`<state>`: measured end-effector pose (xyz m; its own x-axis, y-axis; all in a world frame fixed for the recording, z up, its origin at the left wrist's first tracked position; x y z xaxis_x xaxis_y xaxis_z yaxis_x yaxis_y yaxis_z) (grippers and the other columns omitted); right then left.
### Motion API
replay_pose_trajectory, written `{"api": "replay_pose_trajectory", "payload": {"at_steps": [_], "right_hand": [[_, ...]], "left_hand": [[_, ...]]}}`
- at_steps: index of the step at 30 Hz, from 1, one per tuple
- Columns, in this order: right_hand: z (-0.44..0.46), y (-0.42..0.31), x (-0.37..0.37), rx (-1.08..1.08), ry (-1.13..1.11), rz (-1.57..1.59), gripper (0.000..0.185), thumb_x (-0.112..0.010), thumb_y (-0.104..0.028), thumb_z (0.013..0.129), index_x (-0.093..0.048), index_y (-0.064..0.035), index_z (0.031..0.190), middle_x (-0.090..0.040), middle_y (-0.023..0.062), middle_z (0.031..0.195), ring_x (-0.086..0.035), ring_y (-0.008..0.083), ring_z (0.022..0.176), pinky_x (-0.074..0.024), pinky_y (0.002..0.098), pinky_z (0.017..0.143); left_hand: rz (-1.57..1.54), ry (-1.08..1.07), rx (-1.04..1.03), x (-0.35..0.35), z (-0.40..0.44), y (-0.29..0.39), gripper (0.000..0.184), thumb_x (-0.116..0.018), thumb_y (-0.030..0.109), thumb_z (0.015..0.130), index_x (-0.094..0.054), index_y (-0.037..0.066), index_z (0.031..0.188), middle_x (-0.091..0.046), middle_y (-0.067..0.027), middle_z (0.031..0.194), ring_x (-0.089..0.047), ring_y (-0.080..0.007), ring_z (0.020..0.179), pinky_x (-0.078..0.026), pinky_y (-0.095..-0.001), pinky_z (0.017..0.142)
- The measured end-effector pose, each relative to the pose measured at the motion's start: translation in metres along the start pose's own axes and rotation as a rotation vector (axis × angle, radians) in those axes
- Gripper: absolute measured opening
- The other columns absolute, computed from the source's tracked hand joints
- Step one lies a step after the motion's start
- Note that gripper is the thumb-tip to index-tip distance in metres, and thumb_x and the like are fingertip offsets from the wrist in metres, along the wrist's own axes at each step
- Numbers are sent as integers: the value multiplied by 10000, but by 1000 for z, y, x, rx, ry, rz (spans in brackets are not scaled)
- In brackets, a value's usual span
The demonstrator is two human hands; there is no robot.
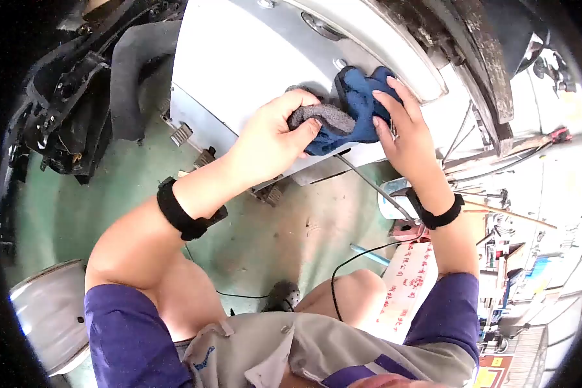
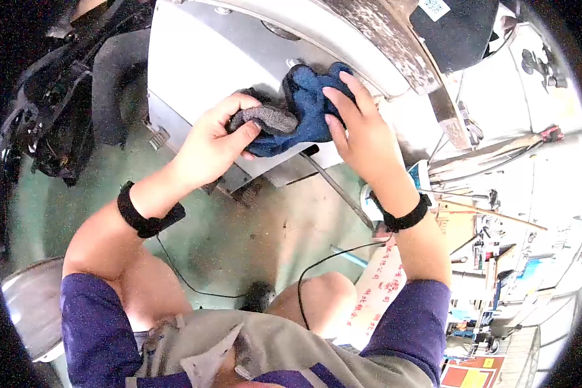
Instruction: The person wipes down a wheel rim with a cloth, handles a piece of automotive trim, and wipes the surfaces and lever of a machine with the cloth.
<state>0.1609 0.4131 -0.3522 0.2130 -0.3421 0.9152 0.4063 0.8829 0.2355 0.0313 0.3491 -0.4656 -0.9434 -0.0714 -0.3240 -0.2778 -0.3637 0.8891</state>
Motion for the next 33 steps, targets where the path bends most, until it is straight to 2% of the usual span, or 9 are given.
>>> {"api": "replay_pose_trajectory", "payload": {"at_steps": [5, 9, 15, 17, 21, 25, 28, 31, 33], "right_hand": [[15, 29, -20, 4, -115, 211, 566, -593, -39, 887, -493, -238, 1407, -486, 209, 1405, -575, 382, 1172, -527, 422, 899], [20, 30, -21, -251, -191, -321, 609, -598, 43, 840, -526, -236, 1377, -538, 212, 1342, -593, 402, 1113, -529, 400, 892], [19, 3, -24, -112, -219, 234, 651, -483, 92, 840, -392, -80, 1461, -294, 268, 1537, -290, 375, 1440, -254, 388, 1163], [29, 11, -37, -125, -287, 332, 693, -464, 113, 832, -347, -76, 1488, -253, 274, 1554, -218, 364, 1472, -187, 388, 1190], [55, 24, -55, 25, -248, 391, 714, -493, 95, 843, -319, -96, 1508, -256, 232, 1567, -250, 351, 1462, -215, 380, 1183], [53, 38, -56, -87, -186, 207, 641, -528, 63, 843, -396, -75, 1456, -433, 282, 1422, -403, 404, 1342, -369, 404, 1082], [28, 55, -46, -343, -275, -142, 391, -570, -2, 830, -561, -17, 1221, -605, 255, 1059, -586, 440, 967, -488, 469, 856], [-2, 52, -22, -383, -218, -252, 262, -597, -41, 819, -598, 2, 1077, -617, 203, 880, -602, 430, 804, -497, 498, 772], [3, 28, -13, -231, -98, -114, 341, -558, 34, 812, -581, 13, 1152, -606, 232, 1116, -610, 420, 978, -501, 464, 868]], "left_hand": [[-89, -67, -41, -7, 2, 11, 200, -572, 55, 956, -552, 41, 1154, -599, -29, 979, -602, -99, 813, -545, -254, 658], [74, -80, -257, -11, 0, 23, 229, -629, 13, 870, -574, 27, 1092, -592, -99, 937, -590, -170, 843, -489, -308, 730], [-97, -94, -50, -2, 2, 13, 258, -618, 9, 860, -567, 37, 1112, -583, -145, 966, -584, -255, 840, -484, -356, 760], [72, -64, -257, -2, 3, 26, 265, -619, 15, 867, -562, 43, 1124, -579, -149, 961, -583, -270, 850, -482, -363, 769], [380, -27, -560, -19, -3, 48, 221, -569, 34, 967, -545, 20, 1186, -572, -64, 1013, -589, -117, 802, -511, -264, 736], [207, -22, -336, -20, 8, 30, 227, -582, 57, 975, -546, 16, 1195, -574, -45, 1007, -581, -104, 823, -527, -258, 745], [22, -29, -192, -21, 18, 21, 242, -585, 39, 970, -549, 16, 1208, -571, -32, 1019, -584, -93, 871, -550, -253, 756], [-47, 13, -205, -24, 18, 13, 228, -624, 21, 893, -578, 32, 1116, -572, -120, 957, -583, -197, 822, -487, -322, 733], [71, 20, -318, -25, 10, 26, 252, -626, 28, 863, -584, 39, 1111, -577, -144, 970, -578, -263, 865, -481, -359, 783]]}}
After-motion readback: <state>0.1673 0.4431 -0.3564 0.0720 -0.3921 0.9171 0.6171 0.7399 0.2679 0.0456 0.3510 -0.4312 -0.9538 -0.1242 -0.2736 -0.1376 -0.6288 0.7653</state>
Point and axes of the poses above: each hand's wrist, its own z-axis towards the middle knuckle, its own x-axis out of the back of the hand, y = z × x, the point moved 10 cm from there along z, towards the middle knuckle
